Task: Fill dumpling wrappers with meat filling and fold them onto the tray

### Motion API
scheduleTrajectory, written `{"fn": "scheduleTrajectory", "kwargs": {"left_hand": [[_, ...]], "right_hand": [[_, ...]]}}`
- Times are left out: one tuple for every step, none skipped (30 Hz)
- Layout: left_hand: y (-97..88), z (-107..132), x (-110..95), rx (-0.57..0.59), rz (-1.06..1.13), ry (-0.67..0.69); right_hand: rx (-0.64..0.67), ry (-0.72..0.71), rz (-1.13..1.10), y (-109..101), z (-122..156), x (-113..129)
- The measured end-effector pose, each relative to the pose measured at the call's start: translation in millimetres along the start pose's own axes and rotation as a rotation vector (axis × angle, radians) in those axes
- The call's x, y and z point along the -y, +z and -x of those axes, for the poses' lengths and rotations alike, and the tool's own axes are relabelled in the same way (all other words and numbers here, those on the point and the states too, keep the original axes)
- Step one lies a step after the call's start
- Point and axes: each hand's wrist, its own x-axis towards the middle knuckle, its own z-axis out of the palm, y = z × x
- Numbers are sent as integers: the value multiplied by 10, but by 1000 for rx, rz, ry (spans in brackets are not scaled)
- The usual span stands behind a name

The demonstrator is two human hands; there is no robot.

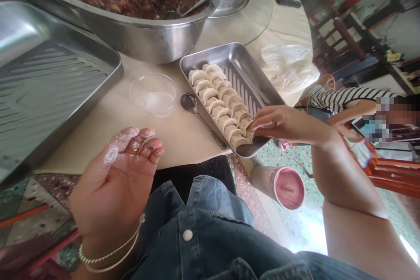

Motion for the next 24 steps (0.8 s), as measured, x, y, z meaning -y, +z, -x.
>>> {"fn": "scheduleTrajectory", "kwargs": {"left_hand": [[1, 2, -2, 2, -2, -4], [2, 4, -4, 5, -3, -2], [4, 5, -6, 10, -2, 7], [6, 6, -8, 13, 1, 17], [9, 6, -9, 15, 4, 24], [10, 4, -10, 14, 9, 30], [12, 1, -9, 13, 13, 32], [13, -3, -8, 12, 14, 29], [14, -8, -6, 14, 15, 28], [14, -11, -5, 16, 11, 23], [14, -13, -5, 18, 7, 19], [14, -13, -7, 20, 4, 16], [14, -11, -10, 20, 2, 15], [14, -8, -15, 15, 0, 16], [15, -4, -21, 9, -1, 18], [15, 0, -26, 3, -2, 20], [15, 2, -31, -4, -3, 24], [15, 2, -34, -11, -6, 26], [15, 1, -35, -16, -8, 27], [15, -1, -35, -15, -3, 30], [16, -4, -34, -15, 2, 33], [17, -6, -33, -17, 6, 36], [19, -8, -32, -17, 9, 38], [21, -7, -32, -16, 12, 38]], "right_hand": [[-9, 5, 0, 14, -9, -8], [-20, 6, -6, 24, -17, -15], [-25, 8, -17, 28, -23, -19], [-22, 10, -29, 27, -25, -18], [-16, 11, -33, 22, -23, -13], [-15, 10, -31, 15, -20, -2], [-19, 7, -22, 9, -15, 15], [-32, 0, -10, 6, -13, 39], [-55, -15, 3, 9, -14, 68], [-78, -36, 17, 19, -21, 101], [-87, -58, 35, 35, -33, 138], [-73, -76, 62, 55, -52, 176], [-49, -91, 103, 78, -75, 214], [-24, -101, 149, 100, -99, 249], [-3, -108, 193, 119, -123, 278], [7, -115, 224, 132, -144, 301], [2, -124, 241, 140, -159, 316], [-11, -134, 249, 142, -169, 324], [-18, -141, 253, 141, -173, 325], [-14, -145, 256, 137, -173, 321], [-6, -144, 260, 133, -170, 313], [4, -140, 267, 129, -167, 303], [9, -134, 275, 127, -163, 294], [10, -130, 283, 125, -161, 287]]}}
